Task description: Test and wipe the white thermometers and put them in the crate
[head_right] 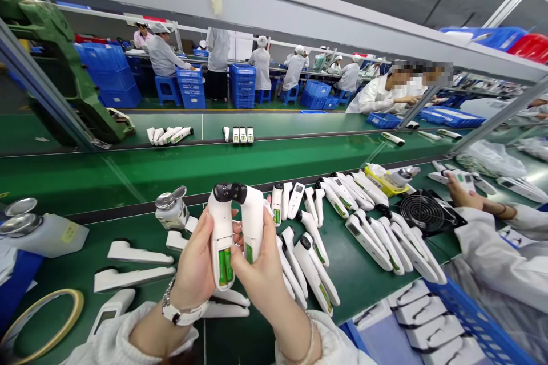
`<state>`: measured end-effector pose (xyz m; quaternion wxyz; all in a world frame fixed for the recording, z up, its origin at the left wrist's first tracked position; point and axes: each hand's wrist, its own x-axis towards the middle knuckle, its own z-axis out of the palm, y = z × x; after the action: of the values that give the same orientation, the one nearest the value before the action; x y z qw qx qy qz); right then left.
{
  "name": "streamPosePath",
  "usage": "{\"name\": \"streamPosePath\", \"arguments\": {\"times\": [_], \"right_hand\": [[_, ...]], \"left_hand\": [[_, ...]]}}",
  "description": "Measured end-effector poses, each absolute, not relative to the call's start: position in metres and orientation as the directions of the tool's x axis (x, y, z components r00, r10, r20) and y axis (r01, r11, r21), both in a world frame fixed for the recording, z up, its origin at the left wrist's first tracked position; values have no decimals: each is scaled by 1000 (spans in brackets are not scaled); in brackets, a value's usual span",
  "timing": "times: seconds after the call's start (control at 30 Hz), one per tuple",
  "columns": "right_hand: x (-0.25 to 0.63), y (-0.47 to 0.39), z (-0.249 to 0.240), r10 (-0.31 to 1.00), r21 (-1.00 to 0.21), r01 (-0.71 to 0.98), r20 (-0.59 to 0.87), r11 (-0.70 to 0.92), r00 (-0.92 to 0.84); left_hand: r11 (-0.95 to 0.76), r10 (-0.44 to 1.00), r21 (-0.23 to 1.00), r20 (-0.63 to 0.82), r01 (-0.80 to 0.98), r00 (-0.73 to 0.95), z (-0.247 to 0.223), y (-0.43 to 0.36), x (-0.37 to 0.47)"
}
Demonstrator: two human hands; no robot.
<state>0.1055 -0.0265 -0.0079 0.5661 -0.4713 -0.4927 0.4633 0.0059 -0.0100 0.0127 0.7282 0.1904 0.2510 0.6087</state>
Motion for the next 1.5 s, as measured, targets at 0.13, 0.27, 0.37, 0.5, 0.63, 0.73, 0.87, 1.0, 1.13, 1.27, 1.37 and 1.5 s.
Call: {"name": "streamPosePath", "arguments": {"times": [0.13, 0.27, 0.37, 0.5, 0.63, 0.73, 0.87, 1.0, 1.13, 1.27, 1.37, 1.5], "right_hand": [[106, -26, -6, 990, -989, -86, 115, 122, 79], [108, -27, -2, 994, -988, -118, 94, 100, 54], [110, -28, 0, 993, -985, -137, 101, 108, 53], [118, -20, -5, 981, -982, 127, 152, 137, 117], [134, 15, -25, 981, -924, 375, 136, 75, 138], [143, 57, -46, 995, -827, 563, 69, 13, 78], [141, 100, -66, 998, -703, 710, -59, -47, 7], [136, 112, -66, 992, -665, 745, -120, -57, -31], [130, 92, -41, 993, -745, 666, -38, 44, -109], [112, 53, -8, 969, -868, 448, 132, 215, -209], [97, 32, 10, 932, -894, 313, 242, 322, -269], [88, 25, 21, 899, -875, 287, 293, 389, -327]], "left_hand": [[190, 981, 571, -132, -799, 140, 13, -9, 6], [229, 972, 579, -173, -782, 157, 16, -9, 5], [266, 962, 564, -206, -782, 179, 17, -9, 4], [241, 966, 563, -219, -790, 138, 17, -3, -2], [150, 976, 567, -215, -810, 30, 18, 8, -20], [40, 974, 574, -205, -818, -96, 20, 14, -35], [-10, 964, 567, -214, -824, -159, 23, 17, -47], [0, 959, 551, -237, -834, -157, 25, 17, -49], [29, 957, 524, -260, -851, -128, 25, 19, -47], [57, 962, 503, -258, -862, -87, 21, 21, -41], [71, 965, 501, -253, -863, -68, 16, 21, -35], [32, 972, 514, -216, -857, -93, 12, 18, -28]]}}
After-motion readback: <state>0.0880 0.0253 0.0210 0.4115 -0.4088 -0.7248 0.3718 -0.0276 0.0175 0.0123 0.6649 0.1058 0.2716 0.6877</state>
